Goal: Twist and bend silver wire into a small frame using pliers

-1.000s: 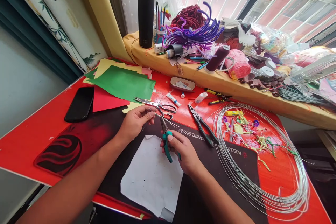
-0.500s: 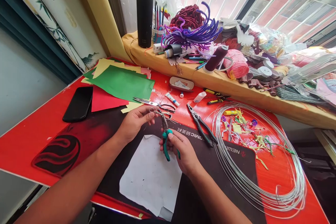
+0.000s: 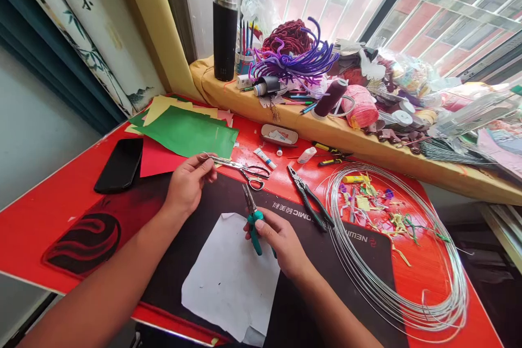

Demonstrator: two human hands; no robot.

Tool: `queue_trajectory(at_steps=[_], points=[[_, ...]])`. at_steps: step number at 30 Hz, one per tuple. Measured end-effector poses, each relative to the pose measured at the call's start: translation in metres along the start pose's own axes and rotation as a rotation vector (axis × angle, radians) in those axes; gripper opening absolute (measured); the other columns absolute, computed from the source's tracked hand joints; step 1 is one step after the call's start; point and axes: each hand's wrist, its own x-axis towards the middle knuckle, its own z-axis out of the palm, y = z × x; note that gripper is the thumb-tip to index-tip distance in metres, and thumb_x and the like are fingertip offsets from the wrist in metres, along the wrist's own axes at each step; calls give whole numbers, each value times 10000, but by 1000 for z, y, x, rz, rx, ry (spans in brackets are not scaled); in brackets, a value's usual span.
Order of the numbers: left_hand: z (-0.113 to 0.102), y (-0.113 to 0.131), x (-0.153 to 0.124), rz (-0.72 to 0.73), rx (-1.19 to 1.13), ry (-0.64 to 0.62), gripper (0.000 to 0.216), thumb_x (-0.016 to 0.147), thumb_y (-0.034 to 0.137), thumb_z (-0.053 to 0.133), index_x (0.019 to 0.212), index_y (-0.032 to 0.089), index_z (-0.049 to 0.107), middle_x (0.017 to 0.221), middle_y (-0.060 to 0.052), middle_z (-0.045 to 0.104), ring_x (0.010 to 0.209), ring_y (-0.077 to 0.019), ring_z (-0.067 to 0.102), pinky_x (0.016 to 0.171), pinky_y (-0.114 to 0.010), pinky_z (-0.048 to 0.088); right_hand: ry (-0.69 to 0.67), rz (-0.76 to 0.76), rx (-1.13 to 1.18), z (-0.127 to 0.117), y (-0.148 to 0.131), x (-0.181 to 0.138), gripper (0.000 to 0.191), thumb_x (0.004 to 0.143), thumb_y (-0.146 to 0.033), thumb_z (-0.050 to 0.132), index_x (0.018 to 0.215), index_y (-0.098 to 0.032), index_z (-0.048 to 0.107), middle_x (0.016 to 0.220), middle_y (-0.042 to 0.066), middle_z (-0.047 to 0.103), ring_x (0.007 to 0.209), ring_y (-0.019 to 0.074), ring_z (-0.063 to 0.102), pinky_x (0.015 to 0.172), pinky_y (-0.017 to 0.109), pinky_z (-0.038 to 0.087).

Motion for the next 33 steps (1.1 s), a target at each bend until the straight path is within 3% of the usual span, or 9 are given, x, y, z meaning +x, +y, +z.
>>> queue_trajectory(at_steps=[5, 8, 12, 17, 24, 29, 33], points=[[4, 1, -3, -37, -8, -49, 311, 693, 349, 917, 878, 161, 752, 805, -19, 694, 721, -140, 646, 611, -221, 495, 189, -251, -612, -21, -3, -2, 443, 946, -429, 672, 1347, -240, 685, 1167, 101, 720, 1081, 276, 673, 970, 415, 525], [10, 0, -9, -71, 30, -106, 348, 662, 371, 937, 874, 157, 762, 881, -41, 731, 798, -179, 694, 666, -256, 536, 252, -353, -916, -33, 1, -1, 467, 939, -359, 689, 1391, -245, 662, 1194, 110, 704, 1093, 281, 677, 972, 419, 541], [12, 0, -12, -136, 78, -168, 370, 671, 410, 933, 889, 161, 769, 858, -57, 764, 781, -201, 726, 693, -281, 547, 268, -433, -1206, -40, 10, 4, 499, 916, -311, 736, 1402, -225, 658, 1196, 136, 693, 1076, 306, 667, 950, 464, 552], [11, 2, -13, -153, 111, -180, 379, 652, 416, 941, 877, 163, 771, 806, -41, 755, 715, -183, 709, 644, -266, 522, 315, -509, -1394, -44, 10, 14, 479, 910, -270, 747, 1379, -214, 666, 1222, 157, 678, 1097, 335, 634, 978, 523, 516], [5, 10, -9, 7, 107, -74, 311, 732, 404, 880, 884, 167, 746, 741, -24, 734, 646, -156, 661, 608, -262, 486, 297, -540, -1353, -49, 17, 22, 473, 887, -326, 790, 1330, -193, 691, 1267, 162, 682, 1184, 357, 627, 1038, 563, 498], [6, 6, -13, -81, 205, -262, 271, 768, 401, 856, 839, 166, 742, 721, -30, 729, 637, -153, 643, 611, -266, 494, 358, -619, -1050, -42, 8, 18, 333, 967, -338, 693, 1288, -254, 716, 1235, 112, 720, 1163, 288, 664, 1030, 466, 526], [13, -1, -21, -132, 232, -379, 283, 794, 437, 833, 836, 172, 744, 701, -22, 716, 625, -150, 626, 612, -272, 502, 258, -523, -796, -24, -5, 18, 299, 976, -339, 679, 1256, -243, 724, 1143, 93, 762, 1020, 237, 716, 930, 373, 563]])
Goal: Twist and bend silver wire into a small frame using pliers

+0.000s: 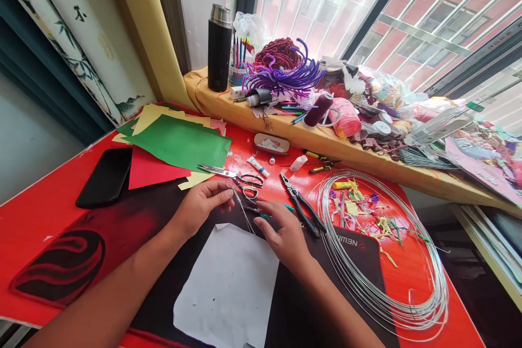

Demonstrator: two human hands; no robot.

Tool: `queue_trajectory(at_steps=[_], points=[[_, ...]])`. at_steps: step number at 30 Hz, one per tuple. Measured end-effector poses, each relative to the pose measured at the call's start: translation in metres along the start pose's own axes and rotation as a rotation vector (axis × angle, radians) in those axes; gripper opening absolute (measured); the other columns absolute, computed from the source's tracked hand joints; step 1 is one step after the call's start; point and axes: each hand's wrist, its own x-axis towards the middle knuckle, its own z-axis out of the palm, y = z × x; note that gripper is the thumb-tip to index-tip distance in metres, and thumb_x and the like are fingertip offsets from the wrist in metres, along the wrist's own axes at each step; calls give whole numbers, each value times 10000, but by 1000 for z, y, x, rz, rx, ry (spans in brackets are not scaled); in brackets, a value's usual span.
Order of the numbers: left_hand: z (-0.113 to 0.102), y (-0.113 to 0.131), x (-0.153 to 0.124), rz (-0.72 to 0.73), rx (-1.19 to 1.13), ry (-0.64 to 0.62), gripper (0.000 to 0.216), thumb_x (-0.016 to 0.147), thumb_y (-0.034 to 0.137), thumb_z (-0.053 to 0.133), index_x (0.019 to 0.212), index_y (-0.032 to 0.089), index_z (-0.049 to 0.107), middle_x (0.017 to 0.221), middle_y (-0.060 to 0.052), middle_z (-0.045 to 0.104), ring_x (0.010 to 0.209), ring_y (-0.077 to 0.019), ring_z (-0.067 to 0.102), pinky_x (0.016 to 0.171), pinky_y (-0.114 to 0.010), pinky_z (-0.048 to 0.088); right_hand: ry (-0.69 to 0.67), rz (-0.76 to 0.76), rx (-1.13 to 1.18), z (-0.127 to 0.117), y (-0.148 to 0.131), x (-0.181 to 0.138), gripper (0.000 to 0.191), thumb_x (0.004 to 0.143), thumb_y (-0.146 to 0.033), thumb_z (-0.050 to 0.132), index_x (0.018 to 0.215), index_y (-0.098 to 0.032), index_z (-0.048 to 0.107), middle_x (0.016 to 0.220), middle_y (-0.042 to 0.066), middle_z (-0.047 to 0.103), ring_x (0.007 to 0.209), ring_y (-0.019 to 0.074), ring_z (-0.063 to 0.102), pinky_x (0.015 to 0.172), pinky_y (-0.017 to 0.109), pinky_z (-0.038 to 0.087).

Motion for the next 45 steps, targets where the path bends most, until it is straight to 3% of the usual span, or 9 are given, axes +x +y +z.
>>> queue_trajectory(at_steps=[7, 14, 17, 22, 25, 30, 34, 38, 45], points=[[4, 1, -3, -68, 7, -78, 316, 786, 457, 843, 853, 166, 741, 737, -41, 741, 643, -162, 653, 604, -266, 503, -170, 272, 205, 28, -14, -8, 209, 981, -335, 614, 1056, -210, 764, 763, 27, 752, 602, 156, 665, 607, 264, 520], [-8, 11, -4, -139, -310, -119, 567, 807, 509, 828, 1279, 229, 687, 1158, -117, 749, 825, -195, 709, 647, -260, 534, -13, 386, 492, 28, -14, -5, 226, 934, -393, 643, 938, -184, 729, 670, 7, 688, 492, 124, 597, 534, 248, 481], [-2, 5, -5, -123, -329, -136, 569, 816, 605, 781, 1240, 231, 716, 1185, -124, 728, 824, -198, 689, 640, -277, 540, 62, 382, 519, 30, -15, -5, 231, 929, -409, 658, 917, -188, 725, 662, 6, 678, 518, 141, 622, 563, 266, 497], [20, -10, -10, -84, 14, -137, 446, 753, 458, 870, 1105, 206, 765, 1031, -96, 757, 822, -212, 681, 664, -291, 537, 85, 335, 454, 35, -15, -8, 190, 941, -352, 638, 895, -196, 735, 690, 13, 695, 565, 153, 653, 581, 263, 510], [27, -15, -15, -1, 118, -116, 272, 796, 447, 828, 902, 207, 757, 880, -46, 732, 818, -210, 669, 734, -312, 553, 54, 241, 326, 37, -15, -9, 181, 957, -303, 612, 964, -208, 766, 763, 27, 737, 618, 160, 677, 608, 265, 514], [23, -13, -15, 86, 218, -73, 269, 844, 473, 767, 850, 204, 750, 855, -37, 713, 833, -212, 651, 781, -315, 541, 25, 123, 218, 38, -13, -7, 209, 960, -309, 629, 1087, -228, 774, 922, 53, 789, 677, 174, 698, 624, 271, 530], [16, -10, -10, 74, 157, -59, 284, 870, 474, 739, 850, 191, 739, 853, -46, 709, 802, -192, 634, 754, -293, 516, 69, 156, 311, 37, -8, -7, 229, 977, -366, 617, 981, -217, 792, 837, 50, 774, 650, 175, 683, 634, 283, 531], [17, -12, -10, -25, 92, -203, 304, 858, 479, 745, 831, 180, 695, 780, -37, 679, 651, -156, 577, 618, -274, 463, 210, 296, 503, 33, 2, -8, 308, 963, -477, 633, 914, -205, 769, 701, 26, 700, 545, 156, 604, 548, 279, 481], [33, -19, -21, -72, 298, -482, 275, 897, 469, 691, 815, 207, 684, 770, -34, 678, 697, -179, 583, 673, -295, 481, 256, 333, 669, 28, 12, -9, 390, 912, -577, 672, 917, -195, 753, 695, 18, 666, 532, 142, 574, 529, 270, 459]])
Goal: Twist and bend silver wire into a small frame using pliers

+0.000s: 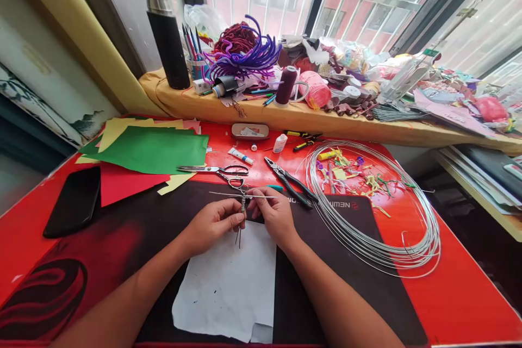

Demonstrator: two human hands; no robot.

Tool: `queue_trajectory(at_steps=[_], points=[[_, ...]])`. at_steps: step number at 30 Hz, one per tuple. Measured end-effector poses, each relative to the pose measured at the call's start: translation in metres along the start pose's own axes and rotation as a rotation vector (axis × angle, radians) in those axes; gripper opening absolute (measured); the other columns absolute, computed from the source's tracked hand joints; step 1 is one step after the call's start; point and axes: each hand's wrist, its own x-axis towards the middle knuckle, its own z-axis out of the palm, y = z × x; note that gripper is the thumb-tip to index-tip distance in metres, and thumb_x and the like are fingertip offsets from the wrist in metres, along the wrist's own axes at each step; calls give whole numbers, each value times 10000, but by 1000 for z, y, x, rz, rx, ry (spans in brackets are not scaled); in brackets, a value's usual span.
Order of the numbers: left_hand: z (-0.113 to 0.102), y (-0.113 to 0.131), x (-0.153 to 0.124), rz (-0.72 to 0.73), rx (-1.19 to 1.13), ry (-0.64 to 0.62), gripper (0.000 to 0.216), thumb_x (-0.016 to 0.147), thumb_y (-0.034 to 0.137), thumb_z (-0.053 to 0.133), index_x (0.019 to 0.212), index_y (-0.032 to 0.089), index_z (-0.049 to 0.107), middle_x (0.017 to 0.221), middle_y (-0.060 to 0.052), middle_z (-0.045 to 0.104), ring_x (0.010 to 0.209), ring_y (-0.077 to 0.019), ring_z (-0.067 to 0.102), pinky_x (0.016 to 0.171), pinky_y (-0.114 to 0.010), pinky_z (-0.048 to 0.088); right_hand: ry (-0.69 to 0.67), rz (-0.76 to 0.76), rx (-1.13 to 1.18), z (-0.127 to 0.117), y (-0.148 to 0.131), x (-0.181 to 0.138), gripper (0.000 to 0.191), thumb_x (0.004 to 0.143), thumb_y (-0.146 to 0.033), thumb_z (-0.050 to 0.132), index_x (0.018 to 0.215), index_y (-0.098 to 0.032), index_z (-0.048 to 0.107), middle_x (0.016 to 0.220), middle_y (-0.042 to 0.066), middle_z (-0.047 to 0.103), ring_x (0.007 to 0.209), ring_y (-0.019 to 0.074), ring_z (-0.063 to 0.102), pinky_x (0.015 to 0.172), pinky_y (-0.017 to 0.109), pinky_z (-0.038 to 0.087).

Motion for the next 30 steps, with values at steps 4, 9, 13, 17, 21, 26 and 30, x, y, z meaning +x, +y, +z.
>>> queue_trajectory(at_steps=[4, 9, 13, 17, 21, 26, 30], points=[[4, -1, 0, 6, 46, 10, 277, 897, 465, 684, 809, 203, 675, 757, -29, 663, 671, -170, 572, 647, -287, 480, -11, 9, 23, -1, -1, -2, 370, 907, -563, 681, 915, -200, 750, 680, 9, 657, 532, 137, 568, 525, 263, 456], [2, -2, 0, -9, 16, 65, 296, 881, 477, 701, 817, 192, 654, 751, -27, 666, 600, -144, 543, 584, -273, 459, -12, -8, 65, -4, 0, -4, 337, 881, -530, 720, 925, -197, 747, 682, 7, 662, 527, 137, 577, 530, 270, 467], [0, -3, 2, -2, 24, 106, 335, 865, 508, 702, 799, 186, 638, 733, -24, 653, 561, -134, 544, 534, -260, 442, 6, -20, 110, -7, 2, -1, 367, 875, -540, 715, 987, -191, 742, 689, 1, 678, 524, 132, 589, 541, 269, 493], [-1, -4, 4, -6, 44, 126, 370, 838, 533, 713, 760, 181, 629, 701, -20, 655, 523, -126, 554, 499, -246, 431, 42, -13, 181, -11, 6, 2, 368, 893, -527, 696, 1004, -179, 744, 700, 3, 685, 528, 119, 587, 550, 256, 497], [0, -7, 5, 18, 47, 122, 369, 826, 529, 724, 758, 180, 627, 685, -20, 664, 518, -124, 555, 506, -246, 438, 23, -6, 225, -12, 9, 3, 356, 889, -509, 701, 1000, -175, 751, 703, 5, 692, 528, 108, 590, 545, 240, 487], [1, -17, 6, 44, 108, 141, 320, 835, 489, 716, 811, 186, 616, 707, -16, 677, 545, -137, 574, 537, -257, 453, -31, -46, 154, -7, 8, 2, 321, 868, -462, 717, 1009, -175, 756, 684, -8, 684, 519, 110, 583, 536, 242, 472], [3, -21, 7, 51, 136, 142, 285, 862, 462, 699, 840, 189, 620, 726, -11, 677, 571, -144, 584, 564, -268, 461, -61, -57, 109, -7, 9, 1, 295, 871, -436, 701, 995, -174, 756, 694, -4, 683, 530, 116, 587, 543, 248, 468]])
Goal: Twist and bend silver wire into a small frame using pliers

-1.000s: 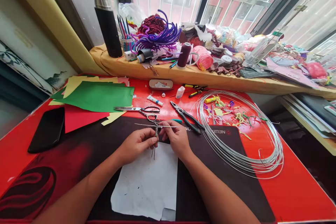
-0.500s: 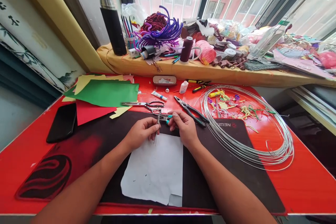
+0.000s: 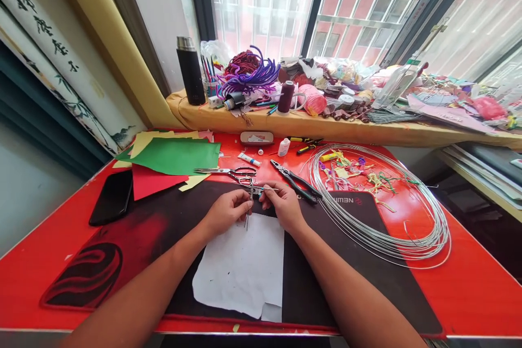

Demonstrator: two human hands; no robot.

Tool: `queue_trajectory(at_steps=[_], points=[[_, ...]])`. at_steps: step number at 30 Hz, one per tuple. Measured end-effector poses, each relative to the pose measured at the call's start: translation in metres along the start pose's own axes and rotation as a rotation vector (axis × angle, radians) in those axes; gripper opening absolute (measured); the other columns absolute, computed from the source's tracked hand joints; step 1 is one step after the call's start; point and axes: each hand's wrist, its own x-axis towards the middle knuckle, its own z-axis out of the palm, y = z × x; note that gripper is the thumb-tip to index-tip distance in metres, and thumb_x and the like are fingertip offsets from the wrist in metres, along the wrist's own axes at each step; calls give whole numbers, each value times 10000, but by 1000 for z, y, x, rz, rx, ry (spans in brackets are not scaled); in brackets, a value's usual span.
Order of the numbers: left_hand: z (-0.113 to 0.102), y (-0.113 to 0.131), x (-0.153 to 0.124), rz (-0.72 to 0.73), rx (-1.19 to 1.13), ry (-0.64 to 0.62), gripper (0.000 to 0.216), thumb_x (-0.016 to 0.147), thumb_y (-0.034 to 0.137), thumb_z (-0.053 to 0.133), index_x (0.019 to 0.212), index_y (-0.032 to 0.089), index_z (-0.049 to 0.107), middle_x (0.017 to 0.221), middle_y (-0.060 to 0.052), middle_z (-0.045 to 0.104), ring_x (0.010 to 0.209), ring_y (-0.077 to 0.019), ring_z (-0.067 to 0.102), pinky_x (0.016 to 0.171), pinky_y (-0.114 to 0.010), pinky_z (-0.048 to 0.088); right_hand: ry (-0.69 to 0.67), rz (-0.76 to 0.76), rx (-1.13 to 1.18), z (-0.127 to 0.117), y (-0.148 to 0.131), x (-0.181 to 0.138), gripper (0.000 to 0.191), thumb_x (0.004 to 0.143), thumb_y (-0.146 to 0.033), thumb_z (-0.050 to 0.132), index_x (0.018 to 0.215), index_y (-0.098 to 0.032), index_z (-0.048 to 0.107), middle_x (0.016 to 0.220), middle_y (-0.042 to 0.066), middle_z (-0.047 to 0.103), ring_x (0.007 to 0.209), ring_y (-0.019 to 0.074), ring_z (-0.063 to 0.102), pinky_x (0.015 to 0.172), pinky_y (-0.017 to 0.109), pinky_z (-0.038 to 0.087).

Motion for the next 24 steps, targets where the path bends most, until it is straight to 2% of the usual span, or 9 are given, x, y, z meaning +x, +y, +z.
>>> queue_trajectory(at_steps=[6, 12, 14, 19, 24], points=[[-1, 6, 1, 6, -101, 23, 325, 815, 481, 765, 816, 185, 631, 709, -2, 664, 554, -134, 571, 554, -267, 460, -11, 12, -18, -1, 0, 0, 300, 866, -427, 724, 1020, -170, 735, 702, -1, 685, 546, 122, 596, 561, 253, 487], [-8, 11, 4, 49, -318, 181, 366, 794, 493, 812, 879, 161, 683, 755, -25, 701, 637, -142, 608, 624, -268, 492, -64, -10, -123, 0, 0, -3, 290, 922, -450, 676, 1016, -183, 741, 720, 10, 681, 578, 139, 599, 583, 271, 496], [-9, 9, 4, 58, -360, 210, 351, 797, 475, 819, 881, 160, 689, 776, -28, 705, 670, -145, 618, 640, -264, 494, -98, -50, -228, 2, 0, -6, 250, 946, -419, 651, 1004, -195, 746, 741, 21, 697, 614, 155, 617, 604, 279, 497], [-7, 7, 4, 88, -398, 221, 306, 822, 438, 804, 843, 161, 676, 753, -16, 678, 686, -143, 617, 655, -262, 490, -221, -226, -661, 8, -1, -13, 135, 953, -276, 653, 992, -226, 772, 838, 37, 770, 753, 192, 682, 704, 295, 475], [-8, 6, 5, 106, -318, 197, 292, 837, 431, 779, 850, 163, 663, 706, -2, 657, 656, -139, 589, 645, -270, 484, -236, -217, -735, 10, -1, -14, 113, 951, -230, 655, 954, -220, 768, 766, 17, 758, 703, 177, 676, 705, 279, 456]])
